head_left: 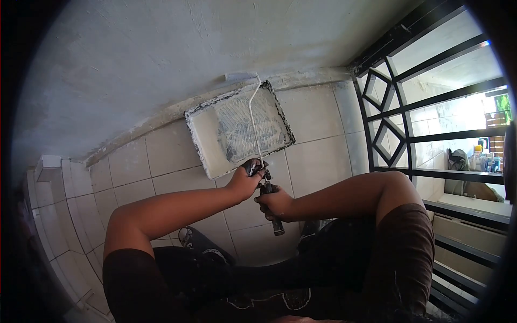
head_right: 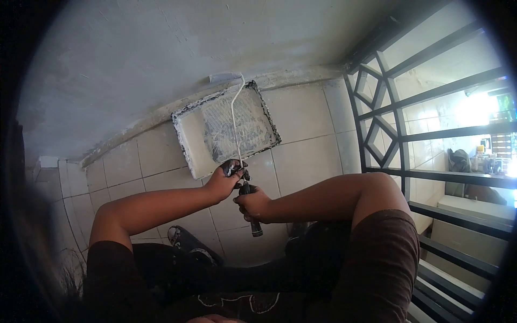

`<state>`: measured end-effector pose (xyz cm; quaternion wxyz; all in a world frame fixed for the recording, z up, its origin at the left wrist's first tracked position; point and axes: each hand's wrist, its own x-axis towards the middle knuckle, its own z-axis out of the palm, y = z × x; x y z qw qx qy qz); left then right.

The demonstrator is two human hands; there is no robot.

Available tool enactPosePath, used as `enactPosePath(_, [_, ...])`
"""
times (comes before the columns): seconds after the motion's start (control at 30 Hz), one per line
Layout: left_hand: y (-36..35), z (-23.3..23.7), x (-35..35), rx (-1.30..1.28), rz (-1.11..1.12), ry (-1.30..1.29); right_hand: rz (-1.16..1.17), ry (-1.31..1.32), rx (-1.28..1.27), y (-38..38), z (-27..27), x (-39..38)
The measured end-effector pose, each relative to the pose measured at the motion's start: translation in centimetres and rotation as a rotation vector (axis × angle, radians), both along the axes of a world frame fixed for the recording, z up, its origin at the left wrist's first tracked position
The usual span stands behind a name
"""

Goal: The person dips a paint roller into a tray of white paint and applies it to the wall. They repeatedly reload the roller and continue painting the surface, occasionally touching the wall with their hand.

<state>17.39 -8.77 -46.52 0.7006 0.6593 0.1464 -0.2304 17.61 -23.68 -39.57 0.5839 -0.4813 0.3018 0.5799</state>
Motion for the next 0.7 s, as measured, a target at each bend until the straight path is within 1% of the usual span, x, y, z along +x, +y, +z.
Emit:
enactPosePath(0.1, [-0.4, 1.3, 0.3, 0.007, 0.030, 0.022, 0.018, -0.004, -0.015, -0.2, 0.4, 0.3])
enactPosePath(0.27, [-0.4, 0.8, 0.2, -0.041, 0.035, -0.016, -0.008, 0.023, 0.031, -0.4, 0.4, 0.3])
enactPosePath(0.4, [-0.1, 1.6, 0.2, -0.026, -0.010, 0.015, -0.024, 0.030, 0.040, -0.6, 0.0, 0.0])
enactPosePath(0.47, [0.0, 2.6, 0.2, -0.030, -0.036, 0.058, 0.022, 0.023, 0.048, -1.1, -0.4, -0.1])
enactPosePath(0.6, [0.1, 2.5, 0.4, -0.025, -0.067, -0.002, 0.054, -0.006, 0.003, -1.2, -0.4, -0.3])
enactPosePath(0.7, [0.0, 2.7, 0.3, -0.042, -0.062, -0.007, 0.073, -0.014, 0.044, -1.5, -0.3, -0.3])
